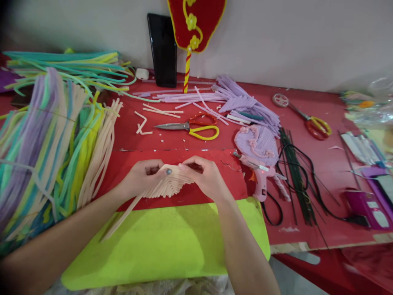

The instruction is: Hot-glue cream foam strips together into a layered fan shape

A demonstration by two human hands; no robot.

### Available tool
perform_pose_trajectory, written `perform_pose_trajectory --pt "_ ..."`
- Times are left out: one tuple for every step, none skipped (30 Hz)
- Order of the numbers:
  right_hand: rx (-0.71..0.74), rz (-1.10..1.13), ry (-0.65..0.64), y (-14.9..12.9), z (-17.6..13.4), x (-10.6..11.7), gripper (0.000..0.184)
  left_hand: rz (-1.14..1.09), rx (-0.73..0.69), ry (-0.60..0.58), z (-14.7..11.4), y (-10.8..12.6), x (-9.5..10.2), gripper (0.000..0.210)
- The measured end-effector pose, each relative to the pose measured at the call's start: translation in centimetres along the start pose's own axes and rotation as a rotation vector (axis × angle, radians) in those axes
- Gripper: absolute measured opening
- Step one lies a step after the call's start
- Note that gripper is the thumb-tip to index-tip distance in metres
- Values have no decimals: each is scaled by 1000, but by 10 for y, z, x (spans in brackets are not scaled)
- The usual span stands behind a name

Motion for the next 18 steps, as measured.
perform_pose_trajectory --pt "1 1 0 -1 0 0 23 -4 -2 1 0 0 0 31" --pt "3 1 0 -1 0 0 23 -6 -3 2 0 1 0 31" --pt "5 -1 -1 -1 0 0 23 -6 -3 3 0 1 0 30" --pt "7 -5 -1 -1 0 1 23 -5 -4 2 0 2 1 30" --pt "9 -8 1 -1 0 1 23 -3 -4 2 0 3 1 30" --pt "12 -11 3 -1 0 1 22 -2 -2 2 0 3 1 30" --pt "13 -14 4 -1 0 1 23 -2 2 4 0 4 1 30" --pt "14 -16 3 -1 0 1 23 -4 5 5 0 5 1 30" --pt "14 -17 1 0 0 1 23 -5 7 6 0 5 1 30" --pt "16 -21 0 0 0 1 23 -5 9 6 0 5 1 30" --pt "18 -26 -3 0 0 2 23 -4 9 6 1 5 1 30" --pt "23 -32 -3 0 0 2 23 -3 8 5 1 5 1 30" --pt "27 -37 -5 0 0 3 23 -2 7 5 1 5 1 30" --pt "30 -43 -6 0 0 3 23 -2 8 4 1 4 1 30" --pt "32 -47 -8 0 0 4 23 -3 8 3 1 4 1 30" --pt "32 -49 -10 0 0 4 24 -4 11 -1 1 4 1 30" --pt "31 -50 -10 0 0 4 24 -3 14 -4 1 5 1 29" --pt "29 -49 -9 0 0 4 24 -4 18 -4 0 5 1 29"
Point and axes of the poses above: each hand's wrist, its own z-axis towards the middle knuckle, its own x-axis out of the back of the hand, y = z × x, the point moved 1 cm from there along z, towards the middle knuckle, and after that the axes turned 1 degree about y, right-handed, at the moved point
